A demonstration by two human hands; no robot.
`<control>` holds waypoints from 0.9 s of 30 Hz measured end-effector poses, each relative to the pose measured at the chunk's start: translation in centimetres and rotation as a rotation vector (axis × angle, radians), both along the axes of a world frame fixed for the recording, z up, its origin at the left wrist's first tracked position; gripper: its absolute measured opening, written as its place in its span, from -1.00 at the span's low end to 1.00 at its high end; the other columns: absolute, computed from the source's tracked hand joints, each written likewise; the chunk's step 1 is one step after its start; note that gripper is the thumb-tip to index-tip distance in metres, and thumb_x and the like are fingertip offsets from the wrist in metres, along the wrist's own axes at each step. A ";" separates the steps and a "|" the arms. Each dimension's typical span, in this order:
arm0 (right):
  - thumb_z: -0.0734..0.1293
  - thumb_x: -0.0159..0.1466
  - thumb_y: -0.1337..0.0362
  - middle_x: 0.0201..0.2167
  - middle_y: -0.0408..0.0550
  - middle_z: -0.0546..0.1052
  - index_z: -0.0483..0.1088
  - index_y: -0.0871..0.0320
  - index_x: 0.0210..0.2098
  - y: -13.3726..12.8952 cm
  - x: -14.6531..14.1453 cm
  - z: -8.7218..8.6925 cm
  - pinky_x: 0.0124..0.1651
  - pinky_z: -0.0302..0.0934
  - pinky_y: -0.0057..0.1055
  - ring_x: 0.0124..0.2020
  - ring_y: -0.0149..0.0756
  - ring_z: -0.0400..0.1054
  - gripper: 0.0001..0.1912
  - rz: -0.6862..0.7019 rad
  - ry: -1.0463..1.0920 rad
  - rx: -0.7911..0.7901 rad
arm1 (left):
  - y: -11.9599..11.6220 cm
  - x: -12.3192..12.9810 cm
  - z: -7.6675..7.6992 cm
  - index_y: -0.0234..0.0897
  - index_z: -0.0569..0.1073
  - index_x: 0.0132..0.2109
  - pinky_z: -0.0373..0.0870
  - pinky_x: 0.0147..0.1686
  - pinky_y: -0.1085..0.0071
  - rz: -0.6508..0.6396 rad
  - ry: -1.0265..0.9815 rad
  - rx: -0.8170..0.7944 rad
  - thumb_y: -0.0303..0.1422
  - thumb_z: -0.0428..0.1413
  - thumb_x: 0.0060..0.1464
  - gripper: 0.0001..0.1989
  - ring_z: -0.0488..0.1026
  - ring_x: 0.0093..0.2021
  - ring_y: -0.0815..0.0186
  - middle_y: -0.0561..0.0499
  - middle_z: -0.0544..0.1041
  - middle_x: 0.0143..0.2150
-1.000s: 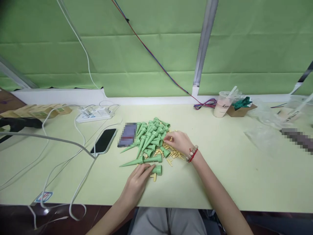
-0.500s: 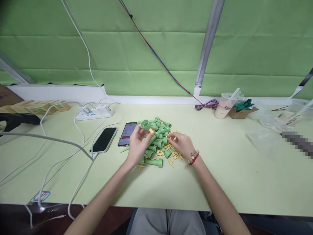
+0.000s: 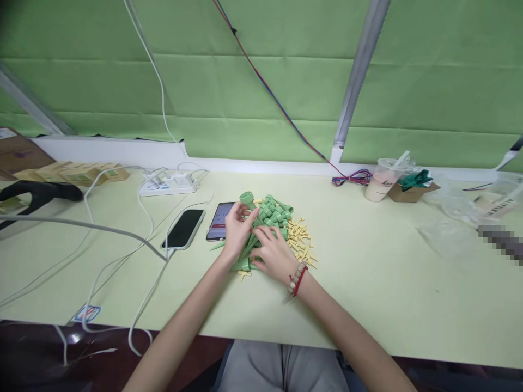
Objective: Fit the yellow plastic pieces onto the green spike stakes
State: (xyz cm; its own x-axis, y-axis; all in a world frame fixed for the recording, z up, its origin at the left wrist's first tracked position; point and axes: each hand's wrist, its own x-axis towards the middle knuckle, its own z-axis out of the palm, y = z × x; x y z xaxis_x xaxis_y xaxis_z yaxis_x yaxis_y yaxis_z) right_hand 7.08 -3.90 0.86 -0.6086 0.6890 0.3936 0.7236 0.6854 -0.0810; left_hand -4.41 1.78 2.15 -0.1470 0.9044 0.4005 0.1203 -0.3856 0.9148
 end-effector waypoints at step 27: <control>0.35 0.09 0.13 -0.44 -0.07 0.52 0.42 0.17 -0.39 2.3 2.0 0.5 -0.33 0.28 -0.40 -0.43 -0.35 0.38 -0.77 -0.127 1.042 -0.381 | 0.8 -1.1 -0.1 -0.31 0.26 -0.48 0.20 -0.47 0.54 -0.069 -0.233 -0.004 -0.11 -0.02 0.05 -0.66 0.22 -0.52 0.48 0.09 0.28 -0.53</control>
State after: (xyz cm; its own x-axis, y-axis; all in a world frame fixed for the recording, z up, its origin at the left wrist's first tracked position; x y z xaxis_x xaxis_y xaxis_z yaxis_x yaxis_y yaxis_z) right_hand 9.10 -1.61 1.35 -0.0209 0.9071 0.4203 0.2427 0.4124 -0.8780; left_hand -5.55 2.62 2.02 -0.1728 0.9169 0.3598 -0.1209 -0.3823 0.9161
